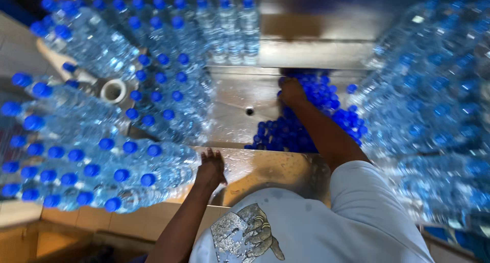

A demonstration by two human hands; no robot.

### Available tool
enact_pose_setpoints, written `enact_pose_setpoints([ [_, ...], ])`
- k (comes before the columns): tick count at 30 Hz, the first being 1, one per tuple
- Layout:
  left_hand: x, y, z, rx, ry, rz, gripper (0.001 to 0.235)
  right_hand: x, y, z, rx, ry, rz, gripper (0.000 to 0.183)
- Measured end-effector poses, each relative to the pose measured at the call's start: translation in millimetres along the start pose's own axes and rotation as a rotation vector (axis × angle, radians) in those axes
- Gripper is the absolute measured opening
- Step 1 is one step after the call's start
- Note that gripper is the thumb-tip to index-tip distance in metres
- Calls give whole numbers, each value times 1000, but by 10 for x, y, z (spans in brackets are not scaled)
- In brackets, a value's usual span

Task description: The person repeatedly picks up plastic water bottles from a stainless steel tray, places them under a capping mechanism, and secures blue caps onto them. The capped bottles are then placed back onto the tray among other finished bottles.

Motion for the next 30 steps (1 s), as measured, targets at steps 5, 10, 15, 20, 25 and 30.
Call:
enact_pose_setpoints([
  [5,-84,-210,-76,-103,-38,96,129,414,1063,474,-209,-251,135,26],
  [10,-146,-267,-161,-67,-96,105,129,816,2029,619,-149,-218,123,24],
  [15,-133,-435,-45,-85,-186,198,119,1212,2226,4,-60,-483,101,32],
  [20,126,72,86,-73,-254,268,87,537,1467,211,-88,-511,236,41],
  [25,121,38,43,-114,-222,240,75,617,1581,318,-317,-387,62,40],
  [30,32,-79,-81,-116,-227,216,84,618,2365,593,-366,-779,393,37],
])
Point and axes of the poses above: each hand's wrist, its own y-axis away from the middle knuckle, its own x-axis out of the back of the hand, z = x × y, the point moved 7 cm from there along -y, towards the middle knuckle, and after that the axes turned 8 degrees about -y, right-handed, at the moved point
